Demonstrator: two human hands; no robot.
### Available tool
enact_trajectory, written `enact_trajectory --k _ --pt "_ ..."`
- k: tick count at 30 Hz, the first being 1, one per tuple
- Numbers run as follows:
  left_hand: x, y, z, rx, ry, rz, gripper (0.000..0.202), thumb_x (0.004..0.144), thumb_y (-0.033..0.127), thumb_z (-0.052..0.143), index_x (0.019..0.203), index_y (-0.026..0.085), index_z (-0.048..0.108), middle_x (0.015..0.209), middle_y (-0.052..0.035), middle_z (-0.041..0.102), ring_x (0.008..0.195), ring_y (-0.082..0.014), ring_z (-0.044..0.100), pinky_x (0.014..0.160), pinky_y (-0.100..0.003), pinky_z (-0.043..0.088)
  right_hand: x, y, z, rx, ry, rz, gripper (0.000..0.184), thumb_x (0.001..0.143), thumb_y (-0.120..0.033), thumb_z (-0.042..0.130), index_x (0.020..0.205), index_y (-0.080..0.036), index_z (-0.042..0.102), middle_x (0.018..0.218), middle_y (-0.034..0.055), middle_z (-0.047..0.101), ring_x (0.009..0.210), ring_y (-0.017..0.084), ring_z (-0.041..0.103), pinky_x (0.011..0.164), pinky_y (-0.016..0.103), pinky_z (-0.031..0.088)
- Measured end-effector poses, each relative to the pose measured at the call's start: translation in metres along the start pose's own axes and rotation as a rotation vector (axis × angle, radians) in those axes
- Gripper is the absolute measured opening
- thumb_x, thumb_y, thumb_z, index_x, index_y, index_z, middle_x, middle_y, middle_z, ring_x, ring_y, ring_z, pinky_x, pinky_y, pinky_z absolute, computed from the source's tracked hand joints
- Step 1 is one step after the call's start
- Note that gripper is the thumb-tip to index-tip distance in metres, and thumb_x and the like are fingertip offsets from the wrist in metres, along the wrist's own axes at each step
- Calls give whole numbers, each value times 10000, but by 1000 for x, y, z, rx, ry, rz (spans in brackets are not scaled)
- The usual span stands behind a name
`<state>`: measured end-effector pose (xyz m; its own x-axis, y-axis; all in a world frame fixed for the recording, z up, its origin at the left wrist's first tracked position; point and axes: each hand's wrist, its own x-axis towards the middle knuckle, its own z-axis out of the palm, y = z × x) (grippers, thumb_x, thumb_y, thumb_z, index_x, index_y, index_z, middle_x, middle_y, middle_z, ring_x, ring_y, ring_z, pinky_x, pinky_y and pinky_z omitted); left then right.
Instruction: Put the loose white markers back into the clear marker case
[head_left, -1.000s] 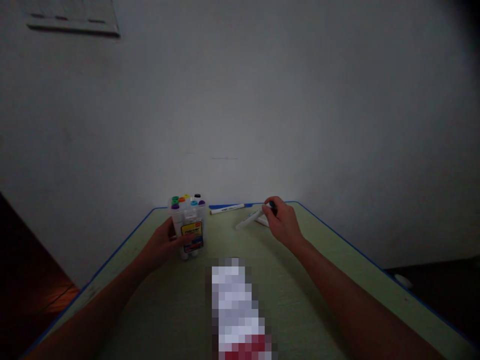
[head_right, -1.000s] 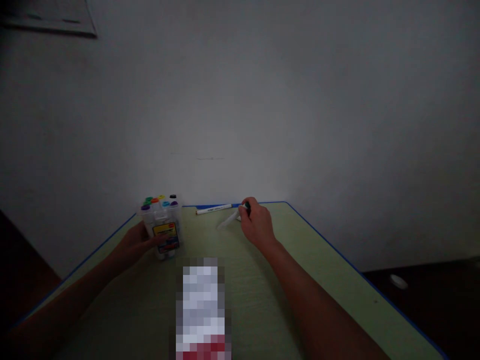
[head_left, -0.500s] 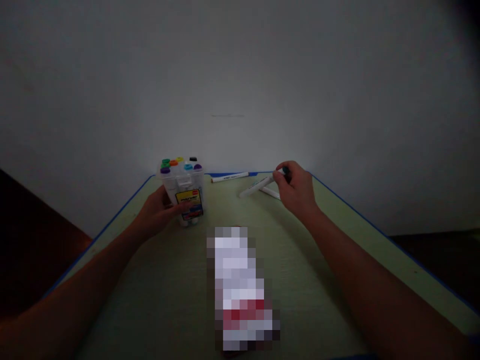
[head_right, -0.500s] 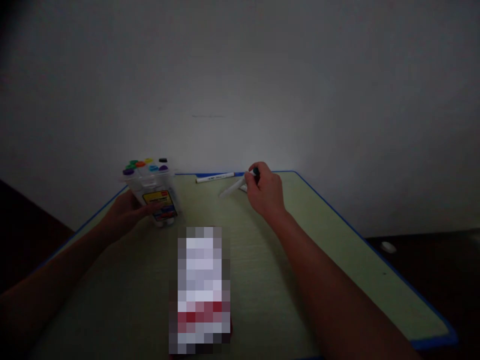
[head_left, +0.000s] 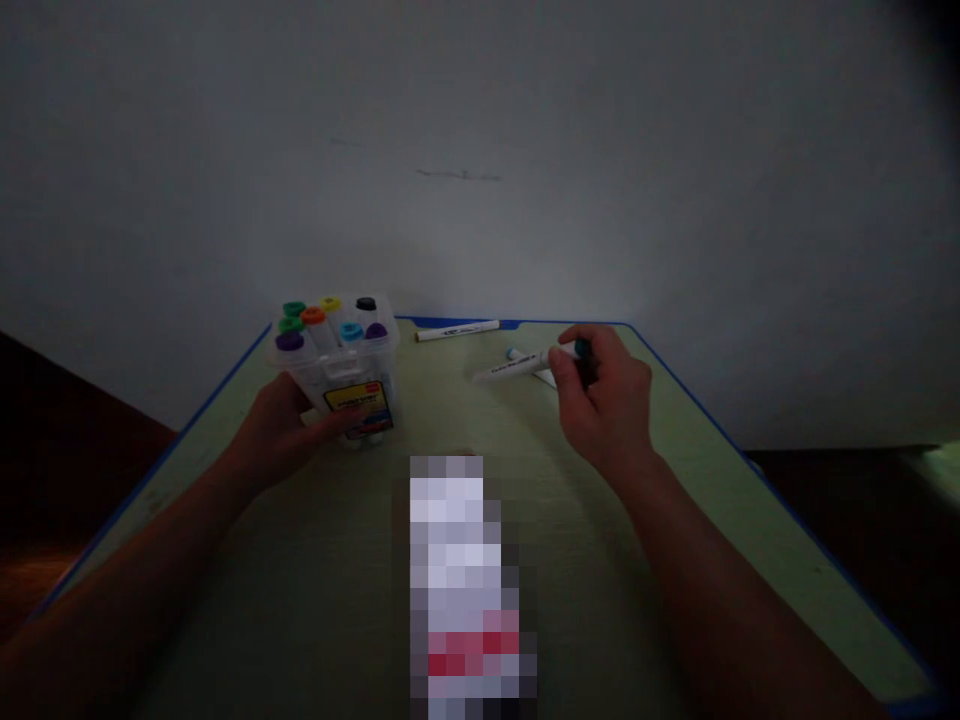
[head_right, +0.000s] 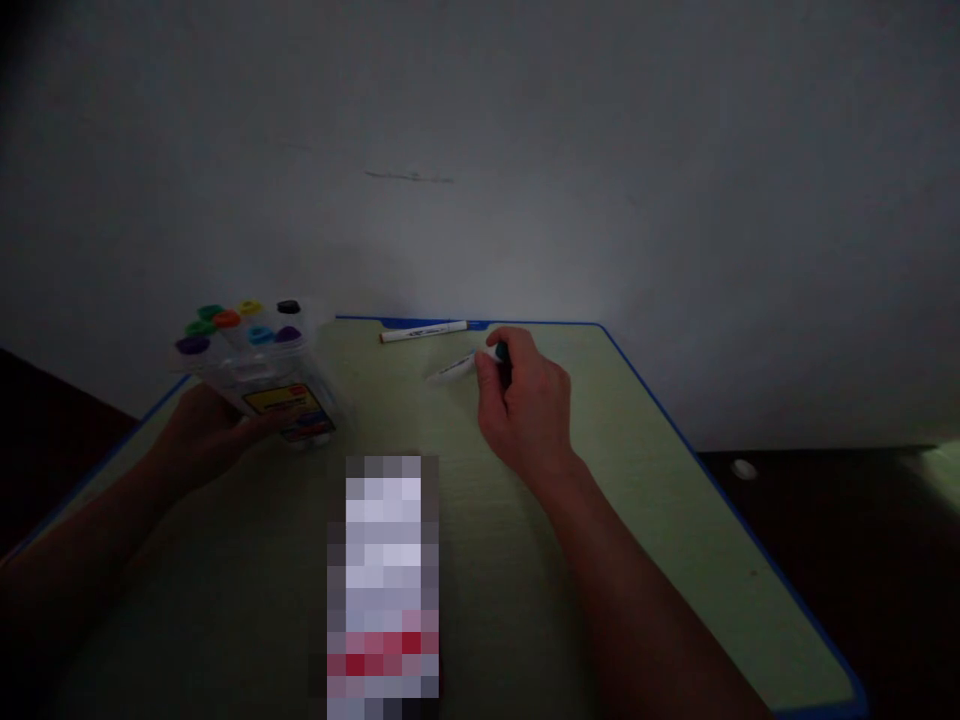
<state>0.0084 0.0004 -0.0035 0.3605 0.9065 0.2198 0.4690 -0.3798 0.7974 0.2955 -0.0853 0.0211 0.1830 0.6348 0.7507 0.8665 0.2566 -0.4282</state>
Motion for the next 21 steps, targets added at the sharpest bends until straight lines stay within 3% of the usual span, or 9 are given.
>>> enact_trajectory --k 11,17,21 --pt "-1 5 4 4 28 17 556 636 486 696 1042 117 605 1056 -126 694 913 -274 667 822 -420 539 -1 -4 2 -42 0 -80 92 852 -281 476 872 -197 510 531 -64 426 434 90 396 461 244 289" --pt "-5 19 14 -101 15 103 630 600 469 709 1102 111 579 1035 -3 695 1009 -285 629 896 -447 468 0 -11 1 -109 34 -203 52 820 -235 517 832 -185 519 581 -44 428 502 99 418 518 266 310" --pt "-7 18 16 -153 29 87 631 594 449 732 1101 110 571 1061 -47 692 973 -285 647 872 -460 495 0 -7 3 -122 47 -206 74 834 -269 492 845 -199 514 583 -42 427 524 115 446 532 275 318"
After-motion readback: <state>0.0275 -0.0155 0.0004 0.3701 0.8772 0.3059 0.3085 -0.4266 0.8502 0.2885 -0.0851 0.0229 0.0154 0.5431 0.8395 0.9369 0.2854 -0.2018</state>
